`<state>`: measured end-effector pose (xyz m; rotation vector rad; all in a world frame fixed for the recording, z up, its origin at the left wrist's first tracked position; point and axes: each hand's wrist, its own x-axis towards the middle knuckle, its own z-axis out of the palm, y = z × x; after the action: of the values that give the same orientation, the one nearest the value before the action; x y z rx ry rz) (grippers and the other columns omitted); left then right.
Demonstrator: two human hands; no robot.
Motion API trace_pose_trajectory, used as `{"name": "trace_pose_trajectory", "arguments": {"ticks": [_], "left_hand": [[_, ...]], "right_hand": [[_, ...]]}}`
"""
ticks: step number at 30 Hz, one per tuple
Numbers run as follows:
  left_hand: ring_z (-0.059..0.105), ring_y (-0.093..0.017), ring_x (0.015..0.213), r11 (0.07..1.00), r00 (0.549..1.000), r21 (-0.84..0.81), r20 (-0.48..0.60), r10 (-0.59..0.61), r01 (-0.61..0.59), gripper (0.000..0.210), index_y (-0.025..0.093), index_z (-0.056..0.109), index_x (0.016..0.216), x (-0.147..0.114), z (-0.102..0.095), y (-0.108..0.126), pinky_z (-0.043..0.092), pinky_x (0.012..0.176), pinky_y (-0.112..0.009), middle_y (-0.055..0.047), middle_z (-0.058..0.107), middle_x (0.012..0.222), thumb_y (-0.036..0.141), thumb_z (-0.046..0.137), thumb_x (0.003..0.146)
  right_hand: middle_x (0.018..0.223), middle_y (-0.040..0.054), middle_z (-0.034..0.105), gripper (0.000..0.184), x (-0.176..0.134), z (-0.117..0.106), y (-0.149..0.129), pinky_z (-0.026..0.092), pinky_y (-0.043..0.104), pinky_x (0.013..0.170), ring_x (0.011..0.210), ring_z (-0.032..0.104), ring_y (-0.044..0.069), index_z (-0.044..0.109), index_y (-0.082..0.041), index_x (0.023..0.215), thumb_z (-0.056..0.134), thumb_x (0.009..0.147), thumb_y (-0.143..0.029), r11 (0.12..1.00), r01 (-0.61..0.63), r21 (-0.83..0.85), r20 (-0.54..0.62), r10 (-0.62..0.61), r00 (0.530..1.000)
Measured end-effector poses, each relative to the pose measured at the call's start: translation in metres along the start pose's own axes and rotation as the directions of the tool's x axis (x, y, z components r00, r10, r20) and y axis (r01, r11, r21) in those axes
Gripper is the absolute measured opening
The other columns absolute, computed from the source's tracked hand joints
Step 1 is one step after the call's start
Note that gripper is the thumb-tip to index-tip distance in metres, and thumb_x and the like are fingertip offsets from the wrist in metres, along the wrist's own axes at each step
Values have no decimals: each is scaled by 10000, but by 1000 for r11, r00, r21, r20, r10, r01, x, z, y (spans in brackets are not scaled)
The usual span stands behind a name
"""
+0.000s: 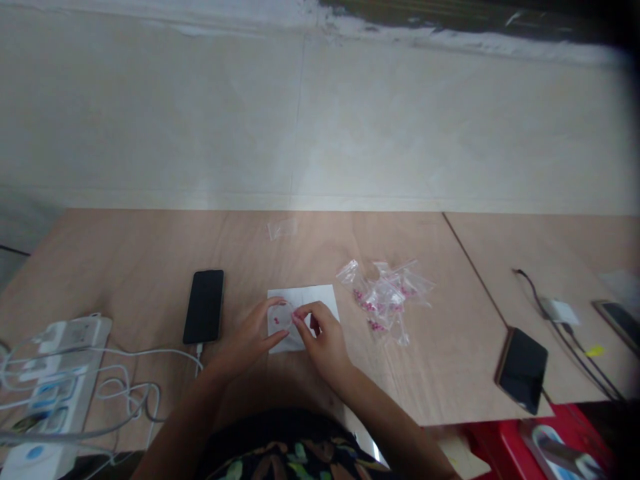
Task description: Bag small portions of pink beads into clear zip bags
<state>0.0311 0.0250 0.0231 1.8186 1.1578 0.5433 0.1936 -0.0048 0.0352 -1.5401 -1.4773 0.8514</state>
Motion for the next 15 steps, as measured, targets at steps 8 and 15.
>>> {"name": "trace_pose_trajectory", "arguments": {"ticks": [8, 15], "left_hand": [[443, -216, 1124, 999, 999, -6, 4, -40, 40, 473, 210, 391, 1166, -2, -2, -6, 337, 971, -390, -81, 492, 1195, 297, 573, 739], [435, -211, 1130, 998, 998, 11, 19, -56, 56, 481, 222, 383, 1172, -2, -2, -11, 319, 982, -398, -70, 496, 1188, 308, 572, 738]], "right_hand": [[769, 45, 577, 154, 14, 3, 26, 415, 270, 638, 712, 508, 155, 599, -172, 859, 473, 771, -181, 995, -47, -92, -40, 44, 998], [821, 83, 601, 203, 21, 28, 76, 395, 297, 741, 828, 509, 191, 645, -158, 801, 466, 742, -85, 933, -55, -357, 109, 99, 989]]}}
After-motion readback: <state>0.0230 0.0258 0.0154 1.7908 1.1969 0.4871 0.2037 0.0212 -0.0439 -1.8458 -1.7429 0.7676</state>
